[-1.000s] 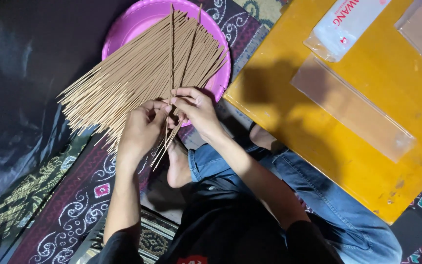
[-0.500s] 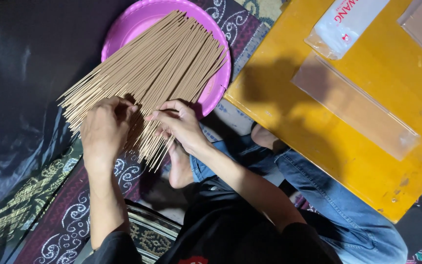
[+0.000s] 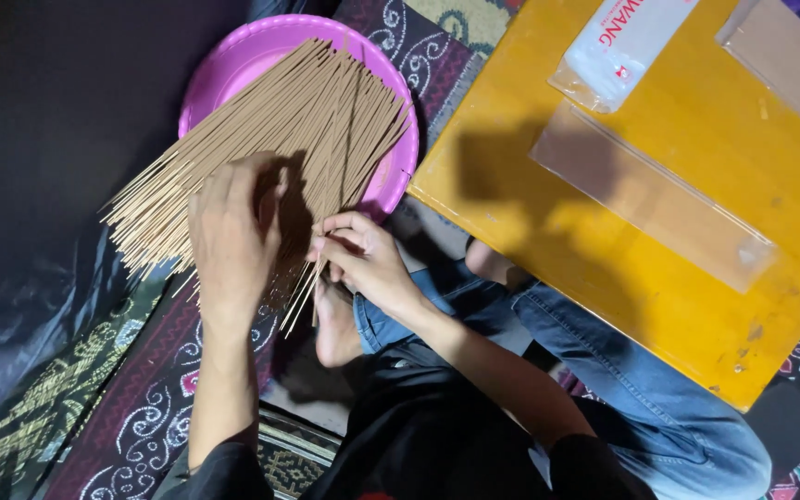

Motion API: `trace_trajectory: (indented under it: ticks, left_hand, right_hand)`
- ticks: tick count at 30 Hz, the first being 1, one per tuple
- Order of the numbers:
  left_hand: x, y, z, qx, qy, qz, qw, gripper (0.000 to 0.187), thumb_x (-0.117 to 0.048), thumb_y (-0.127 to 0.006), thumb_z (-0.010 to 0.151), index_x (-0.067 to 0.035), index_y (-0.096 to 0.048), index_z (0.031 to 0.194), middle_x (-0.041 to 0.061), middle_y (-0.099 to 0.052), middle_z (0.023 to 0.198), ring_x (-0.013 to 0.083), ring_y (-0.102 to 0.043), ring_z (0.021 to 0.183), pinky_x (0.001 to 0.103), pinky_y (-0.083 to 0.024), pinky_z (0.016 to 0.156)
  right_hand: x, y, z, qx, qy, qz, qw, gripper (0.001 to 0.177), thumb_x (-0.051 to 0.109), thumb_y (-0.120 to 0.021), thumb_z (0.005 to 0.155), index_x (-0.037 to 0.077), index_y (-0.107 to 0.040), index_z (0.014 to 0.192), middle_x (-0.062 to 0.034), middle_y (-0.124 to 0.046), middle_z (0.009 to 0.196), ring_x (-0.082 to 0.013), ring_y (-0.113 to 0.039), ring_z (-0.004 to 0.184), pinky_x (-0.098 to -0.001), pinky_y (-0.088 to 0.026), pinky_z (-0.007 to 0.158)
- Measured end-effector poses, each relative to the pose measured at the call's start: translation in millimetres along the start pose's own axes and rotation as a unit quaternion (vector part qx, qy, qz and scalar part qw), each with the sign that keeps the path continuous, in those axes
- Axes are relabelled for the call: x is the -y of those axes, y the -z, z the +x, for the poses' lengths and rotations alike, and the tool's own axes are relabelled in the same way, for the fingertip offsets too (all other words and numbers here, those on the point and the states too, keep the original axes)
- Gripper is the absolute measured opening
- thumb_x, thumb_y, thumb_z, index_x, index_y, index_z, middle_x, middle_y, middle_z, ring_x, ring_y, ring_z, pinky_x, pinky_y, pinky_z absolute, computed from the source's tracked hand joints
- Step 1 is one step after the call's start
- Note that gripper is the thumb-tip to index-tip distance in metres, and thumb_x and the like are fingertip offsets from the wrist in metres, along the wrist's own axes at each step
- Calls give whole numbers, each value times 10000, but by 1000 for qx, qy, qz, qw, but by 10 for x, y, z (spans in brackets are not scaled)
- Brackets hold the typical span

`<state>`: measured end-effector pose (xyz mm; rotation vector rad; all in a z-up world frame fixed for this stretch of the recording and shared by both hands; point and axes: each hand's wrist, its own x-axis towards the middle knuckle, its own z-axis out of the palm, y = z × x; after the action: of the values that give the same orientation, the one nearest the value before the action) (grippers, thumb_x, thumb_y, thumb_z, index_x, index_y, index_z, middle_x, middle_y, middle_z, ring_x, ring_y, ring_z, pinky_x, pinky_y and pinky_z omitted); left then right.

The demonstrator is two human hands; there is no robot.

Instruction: Packaging bundles of incense sticks into clear plastic sleeves on a low table.

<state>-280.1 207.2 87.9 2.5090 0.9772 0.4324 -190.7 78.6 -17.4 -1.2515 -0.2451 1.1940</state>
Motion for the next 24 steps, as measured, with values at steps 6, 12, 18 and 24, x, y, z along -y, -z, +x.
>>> trace_trajectory:
  ticks: [6, 12, 18, 24]
  left_hand:
    - [-26, -395, 198, -115, -214, 96, 965, 249, -40, -672, 1032, -165, -711, 1244, 141, -588, 1382, 353, -547, 1278, 503, -425, 1076]
    - [-156, -525, 219, -36, -275, 94, 956, 150, -124, -686, 995, -220, -760, 1082, 37, -661, 1301, 271, -584, 1271, 504, -402, 1139]
    - [-442, -660, 314, -17, -298, 17, 954, 174, -138, -655, 1024, -155, -725, 1183, 37, -675, 1115, 249, -658, 1172, 526, -402, 1153]
    - [-940, -749, 534, -159, -379, -40, 911, 133, -125, -742, 1019, -119, -729, 1151, 70, -668, 1046, 262, -688, 1000, 472, -490, 1058]
  right_hand:
    - [399, 648, -339, 11, 52, -137, 989, 265, 78, -706, 950, -14, -723, 1198, -168, -748, 802, -109, -581, 539, -215, -490, 501]
    - [767, 1192, -540, 31, 86, -114, 989, 285, 57, -678, 961, -26, -704, 1232, -168, -723, 802, -104, -568, 560, -196, -479, 495]
    - [1086, 1670, -645, 16, 146, -36, 988, 221, -3, -618, 990, -95, -676, 1182, -182, -697, 811, -93, -537, 579, -170, -452, 484]
    - [1311, 2028, -823, 25, 130, 7, 991, 256, -27, -605, 986, -101, -667, 1224, -191, -651, 786, -132, -520, 611, -217, -434, 539]
